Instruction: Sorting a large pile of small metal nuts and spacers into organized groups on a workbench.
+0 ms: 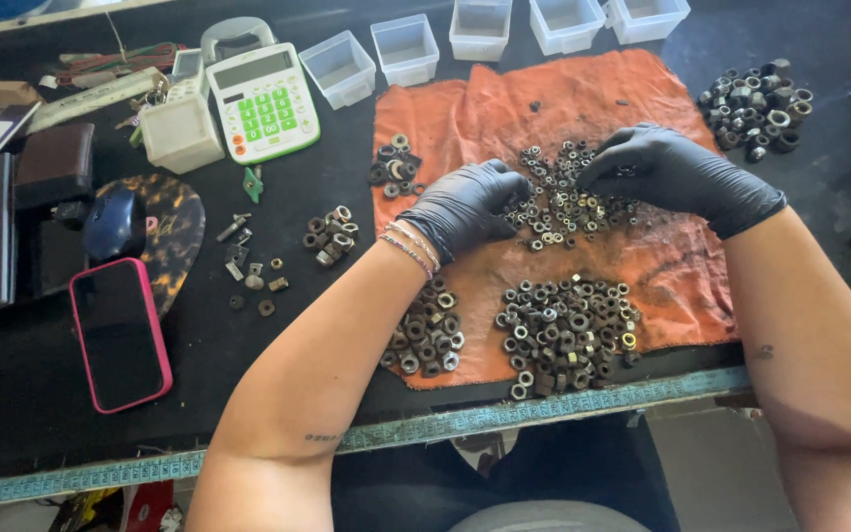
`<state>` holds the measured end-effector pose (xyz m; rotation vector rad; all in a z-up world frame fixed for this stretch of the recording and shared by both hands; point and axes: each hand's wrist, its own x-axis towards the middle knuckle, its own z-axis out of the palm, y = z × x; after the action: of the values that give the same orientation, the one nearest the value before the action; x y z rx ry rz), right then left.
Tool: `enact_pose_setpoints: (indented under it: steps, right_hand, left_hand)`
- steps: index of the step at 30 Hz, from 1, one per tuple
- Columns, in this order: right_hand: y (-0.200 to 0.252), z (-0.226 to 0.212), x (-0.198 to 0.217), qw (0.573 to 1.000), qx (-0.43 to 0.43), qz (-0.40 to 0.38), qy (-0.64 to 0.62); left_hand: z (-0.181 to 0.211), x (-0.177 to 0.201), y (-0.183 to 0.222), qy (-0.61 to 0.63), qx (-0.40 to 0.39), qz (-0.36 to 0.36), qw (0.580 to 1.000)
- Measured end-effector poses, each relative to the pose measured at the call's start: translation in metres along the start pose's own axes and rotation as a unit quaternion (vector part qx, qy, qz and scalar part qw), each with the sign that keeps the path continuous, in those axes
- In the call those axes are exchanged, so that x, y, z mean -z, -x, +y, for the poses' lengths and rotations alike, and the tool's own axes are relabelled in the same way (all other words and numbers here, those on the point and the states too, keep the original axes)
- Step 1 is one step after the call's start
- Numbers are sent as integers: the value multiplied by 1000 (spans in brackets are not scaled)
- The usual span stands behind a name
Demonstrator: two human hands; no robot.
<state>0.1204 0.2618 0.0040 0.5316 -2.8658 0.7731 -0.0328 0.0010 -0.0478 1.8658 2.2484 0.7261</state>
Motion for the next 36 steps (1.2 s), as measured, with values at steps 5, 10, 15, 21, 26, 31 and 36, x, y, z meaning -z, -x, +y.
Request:
enact_pose_setpoints:
  steps: [5, 10, 15, 21, 26, 31, 36]
  right_hand:
    - [5, 18, -13, 998, 19, 60, 25]
    - [3, 12, -13, 983, -11, 128, 132]
    - [-5, 16, -30, 984, -12, 136, 117]
    - [-10, 12, -32, 990, -21, 111, 90]
    - [-11, 42, -45, 985, -20, 144, 96]
    - [-18, 52, -51, 978, -4, 176, 109]
    - [-22, 36, -43, 978, -5, 166, 129]
  left_hand:
    - [0, 1, 1, 9, -5, 5, 1000]
    - [1, 1, 2, 27, -6, 13, 1000]
    - [-3, 0, -3, 32, 77, -46, 995]
    - [-3, 1, -1, 31, 68, -40, 996]
    - [-6, -2, -3, 51, 74, -34, 995]
    - [0, 5, 0, 47, 71, -37, 996]
    - [-5, -2, -2, 51, 68, -31, 996]
